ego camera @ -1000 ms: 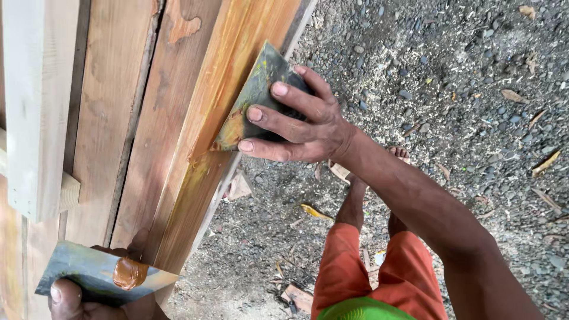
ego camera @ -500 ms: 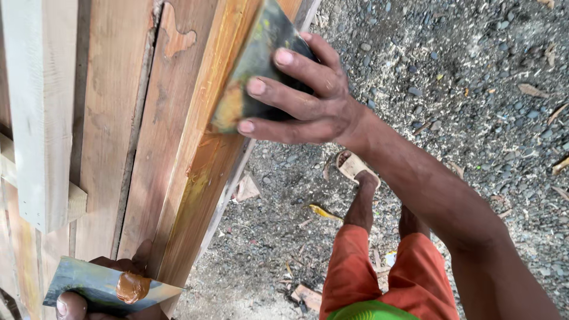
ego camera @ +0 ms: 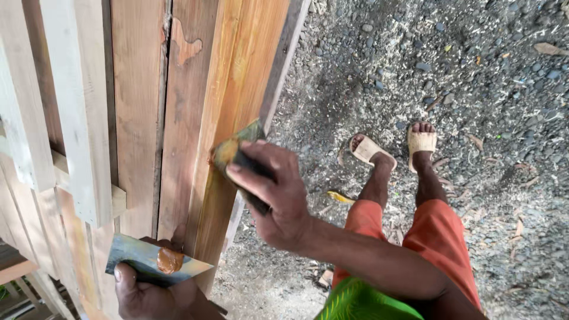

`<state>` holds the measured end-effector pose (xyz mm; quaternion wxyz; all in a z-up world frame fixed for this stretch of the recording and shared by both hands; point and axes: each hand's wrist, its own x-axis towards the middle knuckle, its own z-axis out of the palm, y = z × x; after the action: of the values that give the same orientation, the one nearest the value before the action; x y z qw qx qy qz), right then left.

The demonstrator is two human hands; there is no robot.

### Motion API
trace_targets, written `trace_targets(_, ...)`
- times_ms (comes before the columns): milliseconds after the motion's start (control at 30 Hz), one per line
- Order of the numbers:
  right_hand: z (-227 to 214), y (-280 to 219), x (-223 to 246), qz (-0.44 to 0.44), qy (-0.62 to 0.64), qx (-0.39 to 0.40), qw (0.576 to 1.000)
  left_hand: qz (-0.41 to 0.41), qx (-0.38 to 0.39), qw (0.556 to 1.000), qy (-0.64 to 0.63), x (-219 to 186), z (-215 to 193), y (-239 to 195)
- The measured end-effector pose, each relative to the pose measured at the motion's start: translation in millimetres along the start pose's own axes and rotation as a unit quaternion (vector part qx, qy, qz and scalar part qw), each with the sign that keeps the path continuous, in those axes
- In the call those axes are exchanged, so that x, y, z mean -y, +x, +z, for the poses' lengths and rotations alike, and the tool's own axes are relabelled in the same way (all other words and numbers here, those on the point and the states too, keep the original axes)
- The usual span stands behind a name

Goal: The person mixes a brown paste on a metal trowel using a smaller scraper, then applies the paste into gaps between wooden planks on a workbench. The person repeatedly scrapes and spreads the filler to smooth the surface.

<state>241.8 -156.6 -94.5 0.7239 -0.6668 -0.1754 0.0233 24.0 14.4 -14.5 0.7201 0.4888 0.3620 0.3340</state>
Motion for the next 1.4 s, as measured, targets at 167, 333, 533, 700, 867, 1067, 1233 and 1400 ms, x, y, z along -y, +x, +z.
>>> trace_targets(167,-6,-20,27,0.012,0.005,0.064,0.998,0.007,0.005,1.0,0.023,-1,17,0)
trace_targets(333,-37,-8,29,-0.047,0.018,0.142,0.989,0.007,-0.028,1.0,0.008,-2,34,0)
trace_targets(533,-85,49,69,-0.116,-0.236,0.172,0.949,0.004,-0.066,0.998,-0.002,3,46,12)
trace_targets(700,-41,99,131,-0.191,-0.594,0.213,0.752,0.034,-0.021,0.998,-0.038,2,53,15)
trace_targets(867,-24,102,181,-0.075,-0.521,0.475,0.705,0.026,0.007,0.998,-0.06,3,69,17)
trace_targets(1067,-95,62,168,0.051,-0.292,0.617,0.729,0.019,0.011,0.995,-0.098,-5,71,11)
trace_targets(1233,-190,28,87,0.176,0.032,0.493,0.851,0.014,0.026,0.991,-0.133,2,74,14)
trace_targets(1400,-254,-13,1,0.422,0.187,0.313,0.83,0.032,-0.032,0.994,-0.098,5,78,10)
